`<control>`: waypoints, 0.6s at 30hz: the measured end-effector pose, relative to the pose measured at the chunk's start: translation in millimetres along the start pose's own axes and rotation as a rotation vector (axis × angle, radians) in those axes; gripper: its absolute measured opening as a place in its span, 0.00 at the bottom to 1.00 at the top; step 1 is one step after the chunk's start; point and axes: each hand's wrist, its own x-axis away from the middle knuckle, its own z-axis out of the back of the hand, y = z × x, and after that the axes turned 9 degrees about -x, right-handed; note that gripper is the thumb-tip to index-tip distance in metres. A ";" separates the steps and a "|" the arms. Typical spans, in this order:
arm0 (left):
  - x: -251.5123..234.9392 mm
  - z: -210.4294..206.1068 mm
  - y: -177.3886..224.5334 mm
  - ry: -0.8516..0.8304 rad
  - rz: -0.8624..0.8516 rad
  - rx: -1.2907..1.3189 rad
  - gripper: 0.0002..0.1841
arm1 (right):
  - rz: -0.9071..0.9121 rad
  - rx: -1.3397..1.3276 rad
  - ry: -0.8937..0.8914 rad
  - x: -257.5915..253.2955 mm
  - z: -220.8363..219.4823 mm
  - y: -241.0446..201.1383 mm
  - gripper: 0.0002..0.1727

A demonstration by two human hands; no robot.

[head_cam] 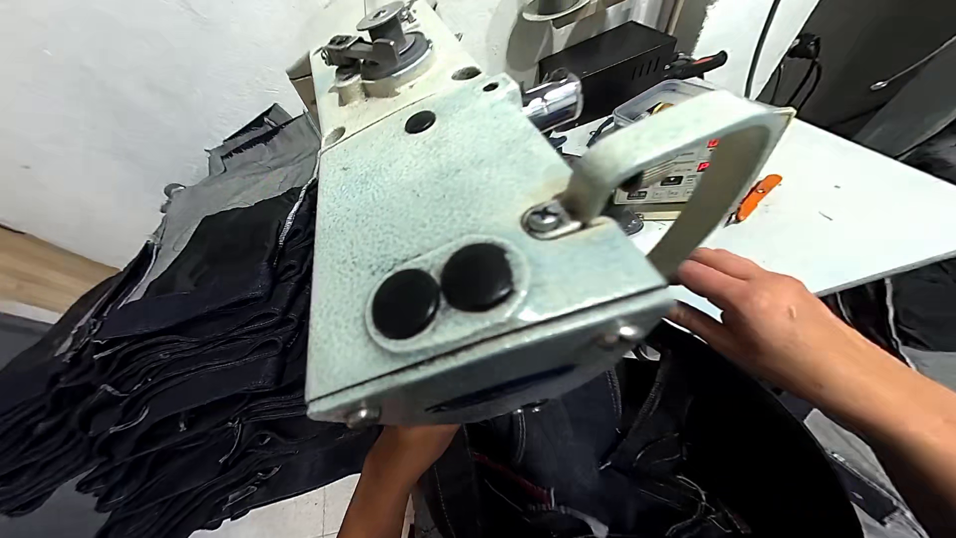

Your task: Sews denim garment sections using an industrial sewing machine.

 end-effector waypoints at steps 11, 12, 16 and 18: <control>-7.9 17.2 19.9 -0.211 0.124 0.056 0.15 | -0.446 -0.494 -0.233 84.4 -4.6 39.7 0.17; -7.1 15.7 18.4 -0.181 0.116 0.092 0.14 | -0.460 -0.480 -0.213 86.4 -5.3 38.3 0.11; -12.3 11.9 22.2 -0.225 0.238 0.129 0.18 | -0.418 -0.423 -0.101 84.0 -13.8 31.0 0.08; -16.0 3.1 22.4 -0.157 0.265 0.244 0.19 | -0.269 -0.395 -0.012 79.5 -19.2 27.5 0.12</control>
